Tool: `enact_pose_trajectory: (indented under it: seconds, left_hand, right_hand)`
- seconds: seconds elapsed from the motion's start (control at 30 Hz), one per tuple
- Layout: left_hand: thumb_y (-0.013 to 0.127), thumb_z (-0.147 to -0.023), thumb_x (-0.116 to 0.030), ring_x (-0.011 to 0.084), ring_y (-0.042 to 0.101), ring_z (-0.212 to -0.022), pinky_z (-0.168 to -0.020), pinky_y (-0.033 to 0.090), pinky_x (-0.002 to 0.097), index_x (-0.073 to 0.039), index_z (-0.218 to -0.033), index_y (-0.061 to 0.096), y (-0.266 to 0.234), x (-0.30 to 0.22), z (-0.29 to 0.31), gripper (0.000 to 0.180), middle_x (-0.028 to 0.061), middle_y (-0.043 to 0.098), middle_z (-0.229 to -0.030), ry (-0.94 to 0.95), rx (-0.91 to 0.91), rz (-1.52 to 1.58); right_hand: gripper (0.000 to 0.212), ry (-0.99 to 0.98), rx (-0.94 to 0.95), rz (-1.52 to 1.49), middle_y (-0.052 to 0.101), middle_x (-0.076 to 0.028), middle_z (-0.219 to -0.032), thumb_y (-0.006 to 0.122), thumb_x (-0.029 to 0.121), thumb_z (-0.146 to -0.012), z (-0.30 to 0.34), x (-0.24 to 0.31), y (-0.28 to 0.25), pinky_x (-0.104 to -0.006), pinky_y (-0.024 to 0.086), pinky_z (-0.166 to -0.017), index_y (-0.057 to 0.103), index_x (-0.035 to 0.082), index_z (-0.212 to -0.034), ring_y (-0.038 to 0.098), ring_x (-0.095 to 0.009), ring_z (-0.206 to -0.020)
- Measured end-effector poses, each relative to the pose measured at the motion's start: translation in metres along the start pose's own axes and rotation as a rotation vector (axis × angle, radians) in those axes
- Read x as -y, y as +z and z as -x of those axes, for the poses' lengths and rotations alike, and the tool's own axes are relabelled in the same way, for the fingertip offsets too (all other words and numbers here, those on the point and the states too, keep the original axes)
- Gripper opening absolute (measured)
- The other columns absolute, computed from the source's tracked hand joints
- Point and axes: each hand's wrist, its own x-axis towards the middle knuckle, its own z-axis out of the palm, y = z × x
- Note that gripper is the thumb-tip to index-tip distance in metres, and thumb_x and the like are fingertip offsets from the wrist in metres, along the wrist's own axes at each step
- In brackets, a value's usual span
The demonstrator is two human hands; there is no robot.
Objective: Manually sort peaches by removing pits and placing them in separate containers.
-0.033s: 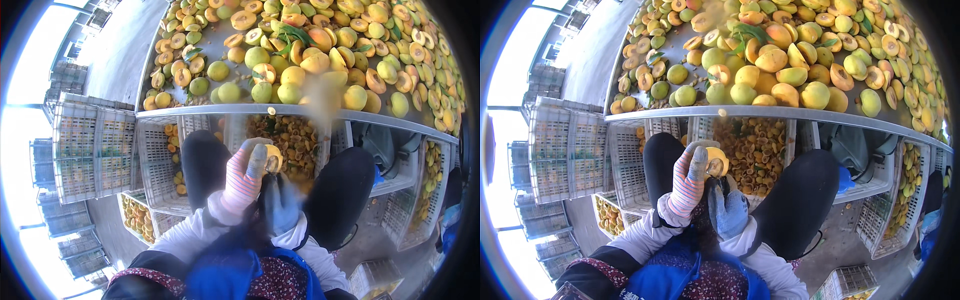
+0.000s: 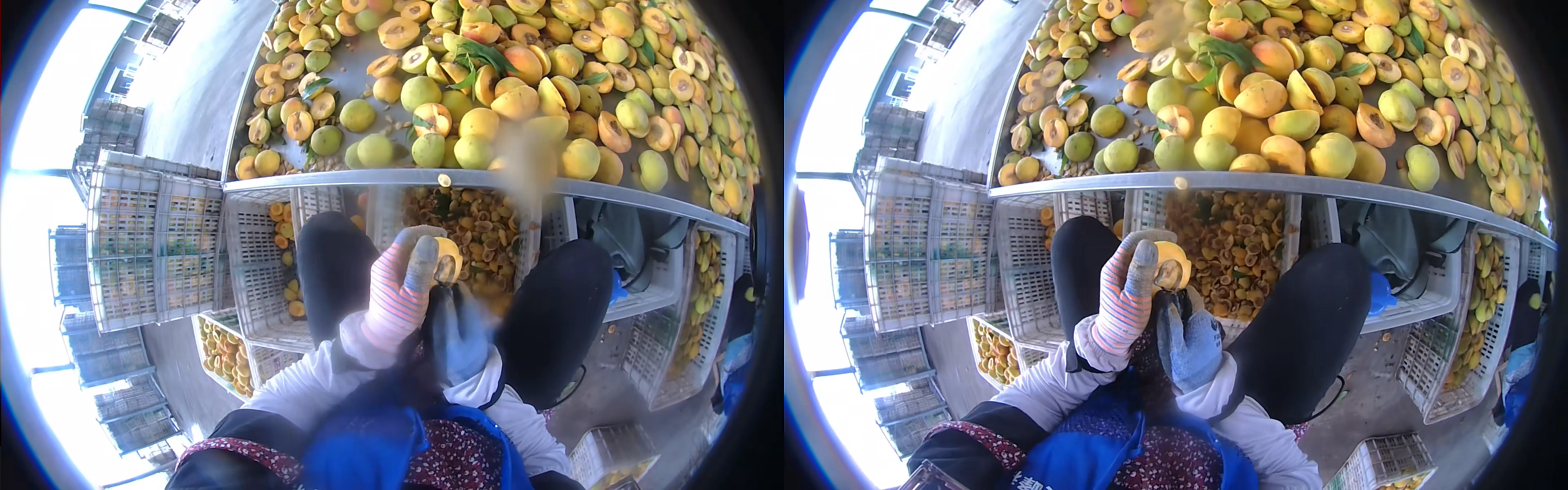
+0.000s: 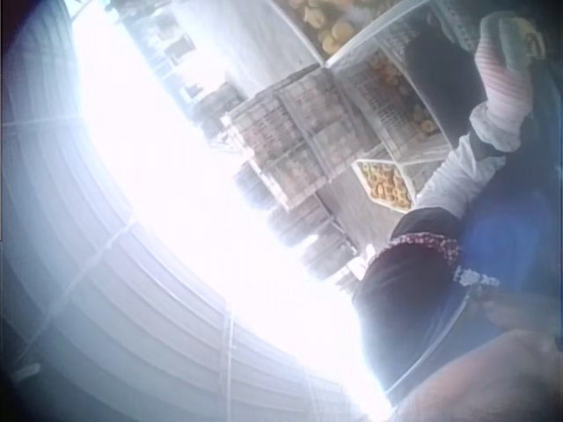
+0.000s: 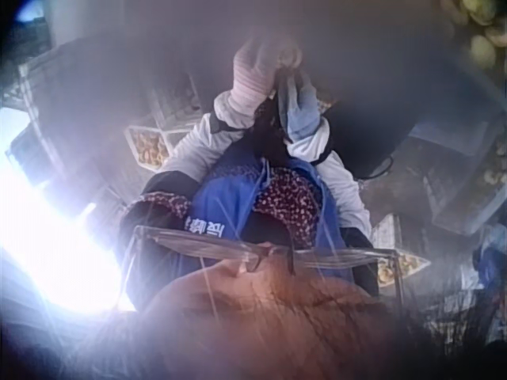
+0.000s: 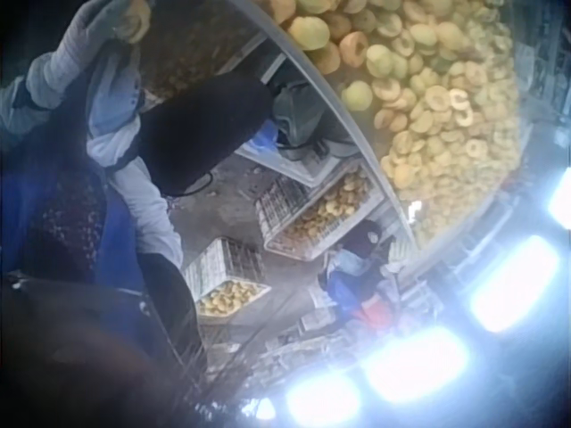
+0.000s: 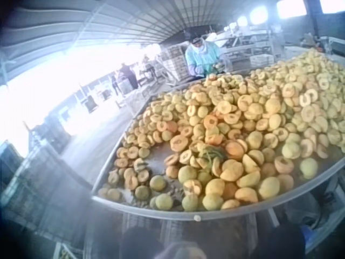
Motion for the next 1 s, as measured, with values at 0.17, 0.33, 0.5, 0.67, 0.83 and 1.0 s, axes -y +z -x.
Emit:
enact_pose_trajectory:
  seconds: [0.17,0.33,0.5,0.67,0.83,1.0]
  left_hand:
    - [0.049,-0.097,-0.026,0.0070,0.054,-0.081,-0.074,0.045,0.0223,0.000,-0.104,0.059,-0.006,-0.003,0.004,0.028,0.0030,0.061,-0.089,-0.013,0.041,-0.113]
    - [0.049,-0.097,-0.022,0.0074,0.052,-0.076,-0.069,0.044,0.0224,0.000,-0.099,0.060,-0.008,0.000,0.007,0.025,0.0023,0.060,-0.084,0.042,0.088,-0.314]
    - [0.051,-0.096,-0.023,0.0076,0.052,-0.070,-0.065,0.045,0.0234,0.000,-0.097,0.060,-0.009,-0.010,0.001,0.024,0.0031,0.060,-0.080,0.046,0.186,-0.473]
    - [0.049,-0.097,-0.030,0.0048,0.051,-0.069,-0.062,0.044,0.0213,-0.002,-0.103,0.059,-0.016,0.003,-0.004,0.031,-0.0008,0.058,-0.077,0.092,0.336,-0.284]
    - [0.054,-0.093,-0.038,0.0056,0.054,-0.062,-0.058,0.044,0.0193,-0.005,-0.101,0.061,-0.023,0.015,-0.004,0.035,-0.0005,0.060,-0.075,-0.393,0.295,0.182]
    - [0.056,-0.091,-0.039,0.0100,0.059,-0.069,-0.061,0.048,0.0208,-0.006,-0.099,0.060,-0.022,0.013,0.006,0.035,0.0016,0.062,-0.082,-0.398,-0.136,0.296]
  right_hand:
    - [0.026,0.211,0.073,-0.327,0.061,-0.010,-0.085,0.048,0.019,-0.095,0.008,0.002,-0.003,-0.0272,0.045,-0.064,0.053,-0.003,-0.108,0.058,-0.016,-0.073]
    - [0.026,-0.094,-0.021,0.017,0.059,-0.008,-0.086,0.047,0.021,-0.095,0.021,-0.008,0.000,-0.0248,0.044,-0.068,0.054,-0.001,-0.107,0.054,-0.014,-0.076]
    - [0.033,0.412,0.356,-0.957,0.052,-0.004,-0.073,0.044,0.035,-0.096,0.017,-0.007,-0.012,-0.0229,0.036,-0.051,0.053,0.004,-0.104,0.045,-0.011,-0.058]
    - [0.042,1.003,0.770,-2.214,0.046,-0.001,-0.059,0.040,0.049,-0.096,0.022,-0.019,-0.004,-0.0211,0.029,-0.033,0.052,0.009,-0.100,0.036,-0.008,-0.039]
    - [0.045,0.956,0.923,-2.676,0.045,-0.001,-0.058,0.037,0.051,-0.096,0.015,-0.015,0.004,-0.0217,0.029,-0.031,0.051,0.009,-0.096,0.035,-0.007,-0.038]
    - [0.049,0.518,1.008,-2.734,0.040,-0.001,-0.058,0.033,0.052,-0.097,0.001,-0.022,0.004,-0.0209,0.034,-0.036,0.052,0.007,-0.104,0.037,-0.007,-0.041]
